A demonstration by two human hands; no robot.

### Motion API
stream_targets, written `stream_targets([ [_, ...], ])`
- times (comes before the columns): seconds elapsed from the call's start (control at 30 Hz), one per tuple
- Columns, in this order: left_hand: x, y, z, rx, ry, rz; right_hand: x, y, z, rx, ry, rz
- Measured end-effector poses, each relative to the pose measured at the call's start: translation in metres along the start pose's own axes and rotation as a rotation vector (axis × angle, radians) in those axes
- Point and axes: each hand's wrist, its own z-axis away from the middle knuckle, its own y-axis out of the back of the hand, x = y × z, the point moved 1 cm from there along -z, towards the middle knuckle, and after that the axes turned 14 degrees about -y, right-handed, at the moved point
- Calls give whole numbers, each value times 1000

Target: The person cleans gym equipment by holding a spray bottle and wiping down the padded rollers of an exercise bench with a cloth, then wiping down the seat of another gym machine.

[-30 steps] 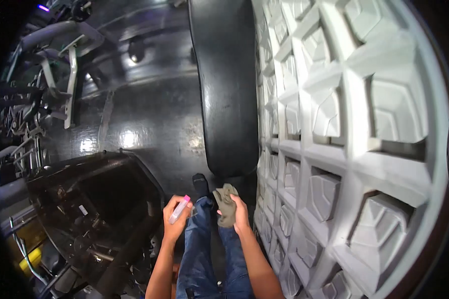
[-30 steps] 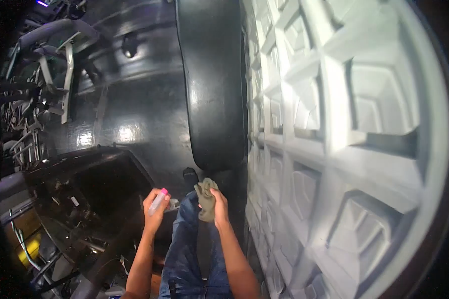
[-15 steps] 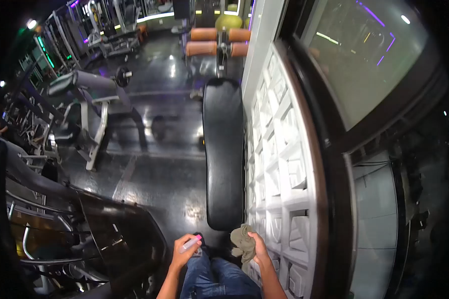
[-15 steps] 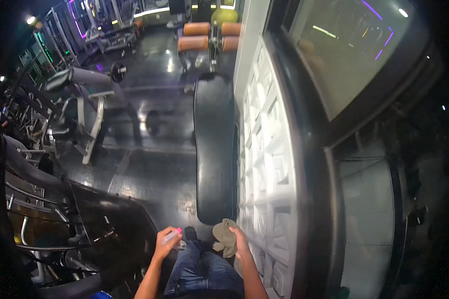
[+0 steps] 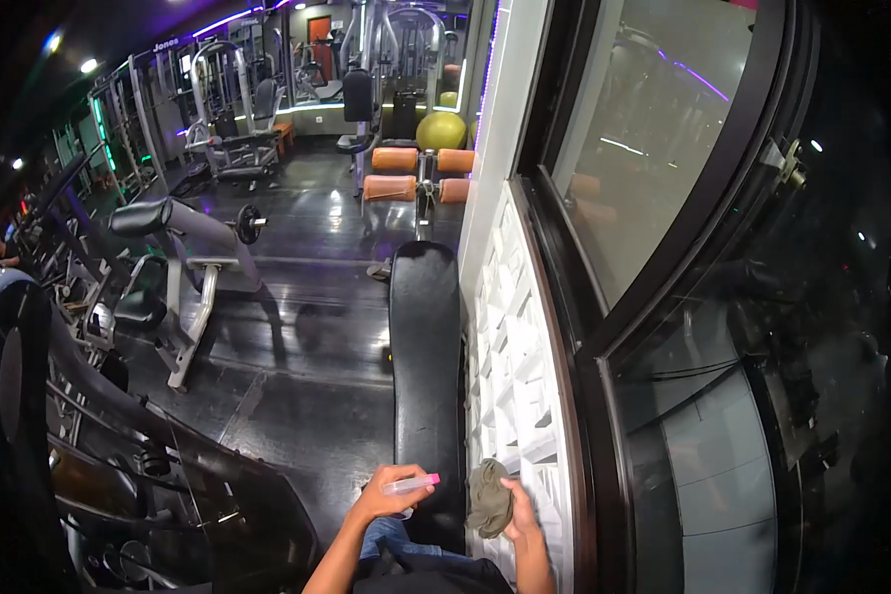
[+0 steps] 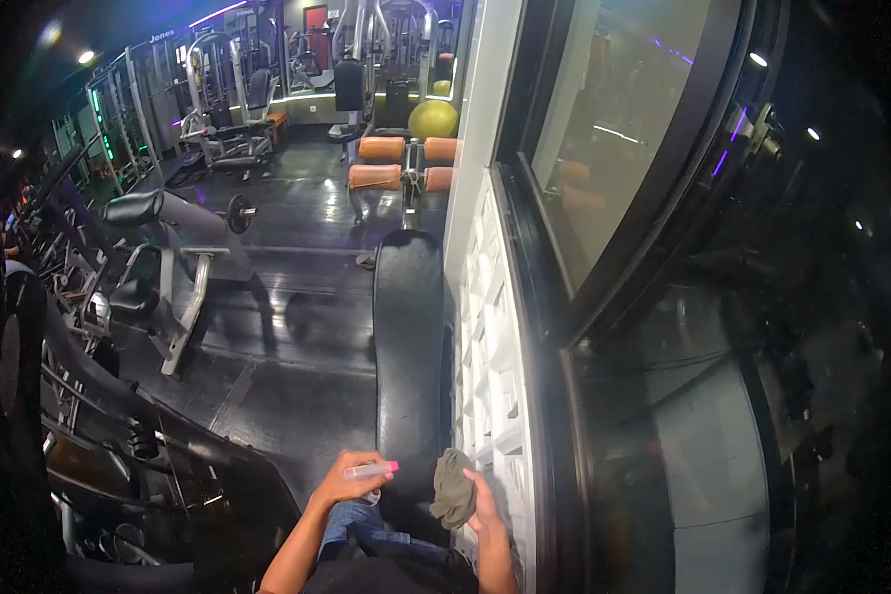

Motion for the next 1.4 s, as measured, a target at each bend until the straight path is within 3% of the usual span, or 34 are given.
stream_targets([
  [0.13,-6,11,-36,-120,-79,31,-10,-3,-3,64,48,-47],
  [0.37,-30,39,-148,-417,-11,249,-37,-7,-48,178,154,-130],
  [0.53,-54,71,-241,-759,-28,292,-43,-35,-75,225,364,-514],
  [0.57,-57,73,-259,-792,-170,249,-36,-20,-86,410,412,-548],
  [0.6,-57,74,-278,-821,-321,212,-26,-8,-89,435,451,-572],
  [0.67,-56,80,-313,-916,-285,269,-14,0,-89,-195,487,-615],
  [0.7,-68,79,-328,-984,-273,279,-18,-28,-83,257,610,-495],
  [0.73,-80,77,-340,-1051,-258,292,-34,-80,-82,611,633,-639],
  [0.93,-82,65,-391,-1272,-273,406,13,-108,-90,713,693,-649],
  [1.0,-85,60,-403,-1255,108,335,18,-135,-89,885,710,-737],
  [1.13,-111,44,-406,-1416,86,399,28,-211,-86,1142,830,-753],
  [1.27,-102,41,-395,-1605,-28,427,69,-263,-112,1056,1083,-779],
  [1.4,-79,65,-382,-1807,-144,399,77,-343,-163,1154,1306,-1019],
])
